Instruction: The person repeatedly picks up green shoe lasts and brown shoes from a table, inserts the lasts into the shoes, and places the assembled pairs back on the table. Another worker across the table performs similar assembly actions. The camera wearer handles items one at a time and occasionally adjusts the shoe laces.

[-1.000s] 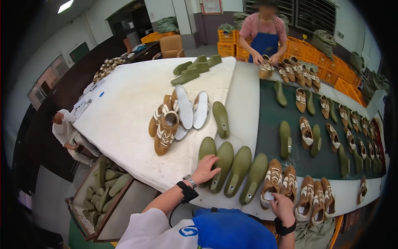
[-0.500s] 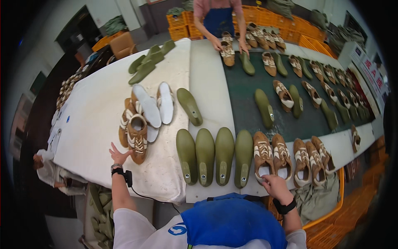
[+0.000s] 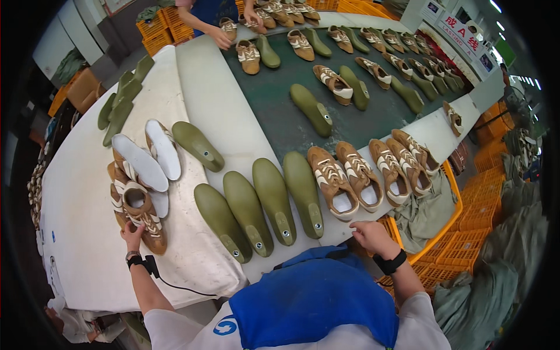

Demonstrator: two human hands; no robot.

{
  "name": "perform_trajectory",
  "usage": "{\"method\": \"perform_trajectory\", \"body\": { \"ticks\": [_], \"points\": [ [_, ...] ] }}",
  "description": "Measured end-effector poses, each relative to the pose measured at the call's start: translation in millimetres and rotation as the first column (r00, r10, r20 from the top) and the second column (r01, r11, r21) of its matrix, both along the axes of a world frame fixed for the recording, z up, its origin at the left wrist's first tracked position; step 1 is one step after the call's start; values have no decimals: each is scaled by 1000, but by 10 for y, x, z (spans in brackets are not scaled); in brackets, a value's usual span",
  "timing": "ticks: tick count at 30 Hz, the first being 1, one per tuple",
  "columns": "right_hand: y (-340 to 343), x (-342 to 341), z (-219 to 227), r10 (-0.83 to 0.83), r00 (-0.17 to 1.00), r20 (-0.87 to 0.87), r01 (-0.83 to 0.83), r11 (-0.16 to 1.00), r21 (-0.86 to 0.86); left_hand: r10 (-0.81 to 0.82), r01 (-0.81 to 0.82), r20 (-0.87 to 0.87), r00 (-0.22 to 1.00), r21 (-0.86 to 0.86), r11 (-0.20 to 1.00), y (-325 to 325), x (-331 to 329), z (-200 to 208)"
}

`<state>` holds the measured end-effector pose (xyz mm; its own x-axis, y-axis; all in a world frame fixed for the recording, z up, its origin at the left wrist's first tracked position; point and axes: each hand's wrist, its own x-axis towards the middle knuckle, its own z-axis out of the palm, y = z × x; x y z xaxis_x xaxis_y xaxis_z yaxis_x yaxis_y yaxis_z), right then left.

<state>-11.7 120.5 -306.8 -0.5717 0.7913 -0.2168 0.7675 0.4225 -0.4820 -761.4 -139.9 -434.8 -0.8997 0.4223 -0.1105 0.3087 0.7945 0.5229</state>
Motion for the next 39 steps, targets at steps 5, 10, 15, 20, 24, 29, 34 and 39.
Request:
{"method": "perform_trajectory", "body": {
  "ticks": [5,10,15,20,24,29,34,39],
  "points": [
    [-9,-28,-84,-3,1000,7,3,1000,-19,-175,4,359,917,429,903,472,173,-116],
    [-11,-126,-79,-16,999,52,19,998,-65,-301,71,297,906,595,801,1119,440,-93],
    [-17,-173,-60,15,998,67,-14,1000,-27,-77,-71,247,966,540,839,1892,494,-31],
    [-108,-154,-36,-13,1000,25,13,1000,13,124,-139,63,990,452,881,2691,111,-122],
    [-198,-136,-56,-56,982,182,62,998,-24,-9,-55,123,992,505,861,3017,-149,-283],
    [-247,-170,-127,-34,999,14,34,999,-8,24,-281,442,897,526,803,2858,301,-68],
    [-162,-192,-160,-31,996,-78,28,999,-35,-85,-131,480,873,399,908,2329,931,548],
    [-77,-297,-133,122,972,-202,-96,986,134,-512,404,236,826,385,830,1952,1950,871]
  ]
}}
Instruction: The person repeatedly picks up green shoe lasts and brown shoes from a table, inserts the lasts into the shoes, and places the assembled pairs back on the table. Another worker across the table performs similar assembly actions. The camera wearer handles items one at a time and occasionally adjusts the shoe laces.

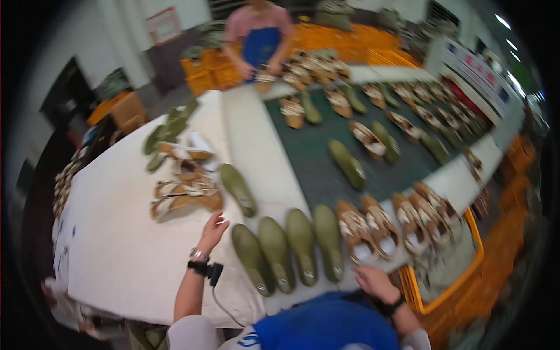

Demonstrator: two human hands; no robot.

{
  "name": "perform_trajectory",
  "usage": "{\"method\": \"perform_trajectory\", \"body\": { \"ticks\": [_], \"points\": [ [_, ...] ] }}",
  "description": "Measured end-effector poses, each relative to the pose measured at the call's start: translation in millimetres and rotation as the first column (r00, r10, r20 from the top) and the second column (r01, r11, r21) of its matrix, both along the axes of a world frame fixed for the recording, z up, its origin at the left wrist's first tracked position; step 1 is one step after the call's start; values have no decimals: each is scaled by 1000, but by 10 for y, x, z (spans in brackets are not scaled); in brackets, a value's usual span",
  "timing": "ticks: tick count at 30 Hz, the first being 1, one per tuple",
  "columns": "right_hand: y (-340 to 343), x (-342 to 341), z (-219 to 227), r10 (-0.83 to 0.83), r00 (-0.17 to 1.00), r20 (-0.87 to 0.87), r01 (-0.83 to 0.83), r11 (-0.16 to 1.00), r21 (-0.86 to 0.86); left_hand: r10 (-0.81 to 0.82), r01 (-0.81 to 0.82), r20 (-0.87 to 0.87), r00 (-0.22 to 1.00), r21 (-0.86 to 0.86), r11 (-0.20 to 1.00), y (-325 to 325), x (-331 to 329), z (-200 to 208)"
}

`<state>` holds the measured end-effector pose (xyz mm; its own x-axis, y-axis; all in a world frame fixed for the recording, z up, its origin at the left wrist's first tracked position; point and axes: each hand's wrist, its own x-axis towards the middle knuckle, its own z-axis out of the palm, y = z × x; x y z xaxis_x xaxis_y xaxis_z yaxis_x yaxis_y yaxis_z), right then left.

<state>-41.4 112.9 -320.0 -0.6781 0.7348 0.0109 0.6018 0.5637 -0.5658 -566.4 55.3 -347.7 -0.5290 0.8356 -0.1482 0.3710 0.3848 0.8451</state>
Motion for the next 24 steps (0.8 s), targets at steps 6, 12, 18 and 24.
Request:
{"method": "perform_trajectory", "body": {
  "ticks": [6,12,18,24],
  "points": [
    [-32,-387,-35,91,987,129,-94,996,12,-503,501,-595,627,-187,845,-504,1748,126],
    [133,-583,-137,64,990,122,-67,997,22,-410,378,-703,581,-213,901,-510,2134,67],
    [179,-480,-32,154,986,71,-149,987,-62,-236,187,-758,608,-152,971,-624,1951,-50],
    [286,302,-80,-87,992,96,70,983,168,-102,159,-733,672,8,987,-608,2040,-138]
  ]
}}
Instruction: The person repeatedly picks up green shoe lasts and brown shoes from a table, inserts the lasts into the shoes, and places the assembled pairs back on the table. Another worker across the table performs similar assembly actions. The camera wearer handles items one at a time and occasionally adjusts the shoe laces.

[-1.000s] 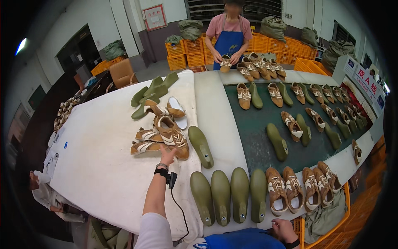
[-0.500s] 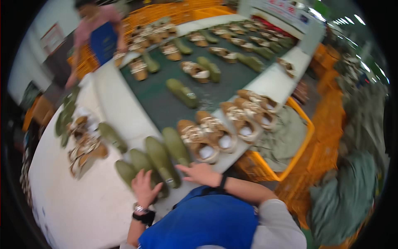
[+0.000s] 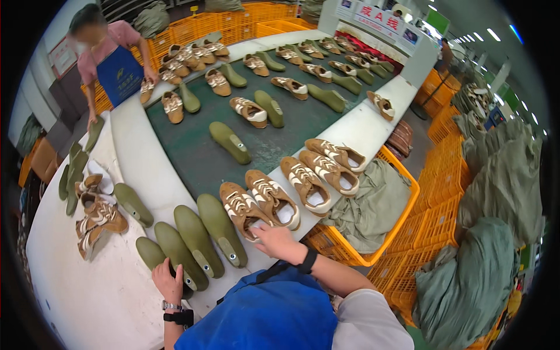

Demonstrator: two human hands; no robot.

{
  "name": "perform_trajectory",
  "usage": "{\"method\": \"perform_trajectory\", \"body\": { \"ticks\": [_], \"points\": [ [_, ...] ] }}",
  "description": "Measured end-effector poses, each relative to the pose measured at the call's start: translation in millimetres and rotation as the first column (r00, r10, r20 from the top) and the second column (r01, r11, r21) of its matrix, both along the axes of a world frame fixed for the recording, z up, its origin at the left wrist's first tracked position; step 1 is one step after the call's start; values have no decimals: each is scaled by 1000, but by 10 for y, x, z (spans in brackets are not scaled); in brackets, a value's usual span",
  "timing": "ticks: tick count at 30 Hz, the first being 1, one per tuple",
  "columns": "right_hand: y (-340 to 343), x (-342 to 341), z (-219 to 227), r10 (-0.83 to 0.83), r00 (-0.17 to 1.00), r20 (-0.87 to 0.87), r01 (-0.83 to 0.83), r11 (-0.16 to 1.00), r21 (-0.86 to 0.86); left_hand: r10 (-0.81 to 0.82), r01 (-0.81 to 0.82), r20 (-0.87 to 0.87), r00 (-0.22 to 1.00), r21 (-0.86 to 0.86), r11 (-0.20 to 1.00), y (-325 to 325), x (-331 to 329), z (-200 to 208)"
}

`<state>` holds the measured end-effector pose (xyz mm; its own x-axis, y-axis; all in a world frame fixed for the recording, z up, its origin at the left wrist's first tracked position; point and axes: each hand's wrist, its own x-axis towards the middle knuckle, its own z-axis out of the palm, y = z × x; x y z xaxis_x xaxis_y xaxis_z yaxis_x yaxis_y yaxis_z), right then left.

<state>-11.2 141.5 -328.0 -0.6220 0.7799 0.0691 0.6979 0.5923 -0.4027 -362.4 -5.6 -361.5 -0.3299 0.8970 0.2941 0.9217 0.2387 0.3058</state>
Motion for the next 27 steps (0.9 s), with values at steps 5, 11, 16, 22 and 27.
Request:
{"method": "perform_trajectory", "body": {
  "ticks": [5,11,16,22,27],
  "points": [
    [20,99,84,76,997,24,-73,991,-112,40,-37,25,999,-90,995,73,121,273],
    [-53,-297,684,241,919,-311,-202,968,150,-282,205,345,895,242,948,502,810,1202],
    [-164,-506,995,410,880,-241,-347,900,263,-232,195,155,960,221,956,863,1150,1575],
    [-93,-532,1046,396,811,-431,-410,910,65,-260,162,205,944,401,902,880,1124,1453],
    [69,-501,1141,364,860,-358,-402,915,-35,-162,113,144,976,299,947,851,1107,1436]
  ]
}}
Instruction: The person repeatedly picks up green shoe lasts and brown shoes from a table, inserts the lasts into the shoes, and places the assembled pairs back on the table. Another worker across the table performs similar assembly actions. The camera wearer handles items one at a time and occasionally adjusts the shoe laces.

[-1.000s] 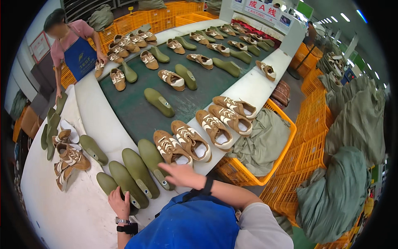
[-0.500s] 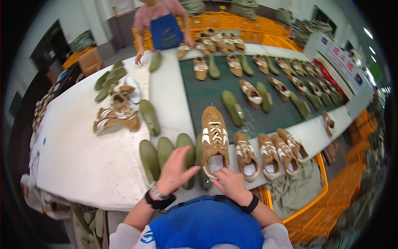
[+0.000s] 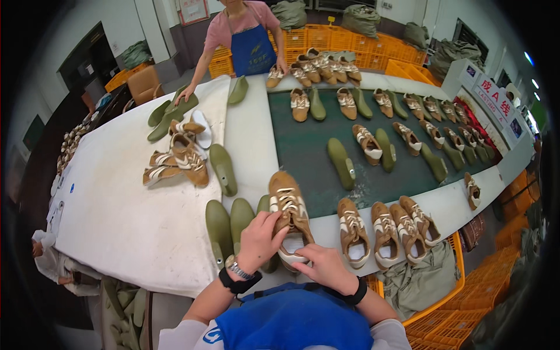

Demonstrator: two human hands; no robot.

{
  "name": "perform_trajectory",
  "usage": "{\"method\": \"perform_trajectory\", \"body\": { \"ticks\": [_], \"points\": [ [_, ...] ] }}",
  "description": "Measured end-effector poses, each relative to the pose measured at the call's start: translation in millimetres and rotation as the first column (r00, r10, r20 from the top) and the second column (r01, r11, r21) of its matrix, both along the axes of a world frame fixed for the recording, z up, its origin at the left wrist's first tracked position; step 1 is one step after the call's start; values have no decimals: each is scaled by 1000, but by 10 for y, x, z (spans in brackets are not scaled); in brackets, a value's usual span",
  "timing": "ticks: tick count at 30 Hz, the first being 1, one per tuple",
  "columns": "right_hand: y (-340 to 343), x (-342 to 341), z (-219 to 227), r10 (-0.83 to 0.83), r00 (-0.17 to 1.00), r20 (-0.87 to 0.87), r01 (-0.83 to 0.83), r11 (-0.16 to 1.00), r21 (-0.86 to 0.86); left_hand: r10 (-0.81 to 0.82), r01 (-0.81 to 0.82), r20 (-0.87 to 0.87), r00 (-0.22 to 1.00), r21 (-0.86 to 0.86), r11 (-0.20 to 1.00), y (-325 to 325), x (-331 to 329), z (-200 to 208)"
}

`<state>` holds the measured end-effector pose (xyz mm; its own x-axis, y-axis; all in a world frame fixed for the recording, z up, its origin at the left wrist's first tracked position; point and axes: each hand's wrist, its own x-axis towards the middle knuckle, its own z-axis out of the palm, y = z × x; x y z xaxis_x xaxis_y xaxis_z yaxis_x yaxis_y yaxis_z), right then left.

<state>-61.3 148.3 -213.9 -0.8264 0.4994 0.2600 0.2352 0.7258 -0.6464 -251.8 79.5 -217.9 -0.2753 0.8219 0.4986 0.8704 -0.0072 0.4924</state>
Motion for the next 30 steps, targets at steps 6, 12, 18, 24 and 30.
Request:
{"method": "perform_trajectory", "body": {
  "ticks": [6,12,18,24,30],
  "points": [
    [922,-59,279,-16,965,262,39,996,-80,-84,65,-50,995,-306,950,-312,-419,-217],
    [2197,-628,10,-95,875,475,47,993,111,114,-139,-92,989,-329,934,-783,-820,-871],
    [3126,-1483,-950,-407,782,472,377,912,163,282,-339,-212,936,-316,886,-812,-621,-1178],
    [3161,-1312,-1415,-169,920,353,206,976,-69,303,-389,-278,912,-342,856,-824,-580,-1120],
    [2137,61,-851,43,862,505,-27,999,-39,295,-356,-227,928,-310,882,-829,-632,-1292]
  ]
}}
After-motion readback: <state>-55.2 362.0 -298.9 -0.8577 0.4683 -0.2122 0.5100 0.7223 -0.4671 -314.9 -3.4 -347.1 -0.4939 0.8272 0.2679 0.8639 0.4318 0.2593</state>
